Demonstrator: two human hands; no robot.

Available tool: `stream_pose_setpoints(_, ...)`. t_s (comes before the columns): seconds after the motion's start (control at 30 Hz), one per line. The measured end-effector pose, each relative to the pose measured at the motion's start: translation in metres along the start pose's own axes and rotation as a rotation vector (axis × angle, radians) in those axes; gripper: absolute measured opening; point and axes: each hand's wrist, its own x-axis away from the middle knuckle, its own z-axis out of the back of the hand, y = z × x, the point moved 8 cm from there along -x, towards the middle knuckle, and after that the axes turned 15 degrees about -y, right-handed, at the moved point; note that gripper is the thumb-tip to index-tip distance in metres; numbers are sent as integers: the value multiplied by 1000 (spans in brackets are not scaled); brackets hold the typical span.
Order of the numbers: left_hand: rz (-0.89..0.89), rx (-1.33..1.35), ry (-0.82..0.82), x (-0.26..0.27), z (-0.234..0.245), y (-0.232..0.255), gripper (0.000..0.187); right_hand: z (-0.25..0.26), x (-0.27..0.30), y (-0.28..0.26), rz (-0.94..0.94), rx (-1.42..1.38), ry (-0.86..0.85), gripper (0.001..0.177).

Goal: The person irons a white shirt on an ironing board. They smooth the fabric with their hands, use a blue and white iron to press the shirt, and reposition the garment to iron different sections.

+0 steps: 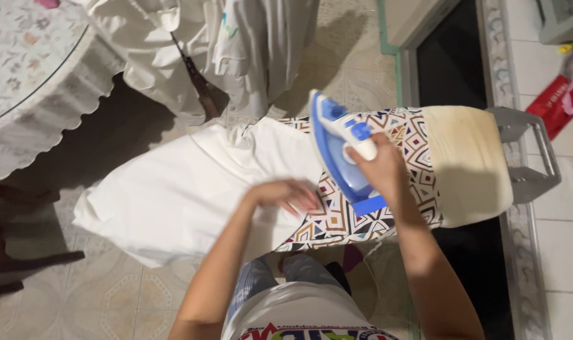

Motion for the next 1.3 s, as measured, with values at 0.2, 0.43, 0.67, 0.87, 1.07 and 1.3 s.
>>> stream_pose_setpoints(0.2, -35, -1021, 1457, 149, 105, 64, 43, -83, 16, -37, -42, 195, -332, 54)
stream_pose_setpoints(0.43, 362, -1337, 1335, 155, 130, 61, 43, -110, 74, -11, -103, 323, -481, 62)
stream_pose_setpoints(0.67, 438, -1424, 1374, 185, 123, 60, 42, -122, 45, -31, -82, 281, -436, 56)
stream_pose_setpoints(0.87, 412, -1363, 1427, 191, 127, 44, 25, -145, -33, -98, 50, 253, -331, 49)
stream_pose_setpoints(1.07, 318, -955, 1495, 204, 147, 23, 34, -141, -50, -101, -46, 151, -269, 45)
stream_pose_setpoints(1.3, 343, -907, 1552, 212, 163, 10, 38, -105, 15, -46, -98, 295, -291, 50)
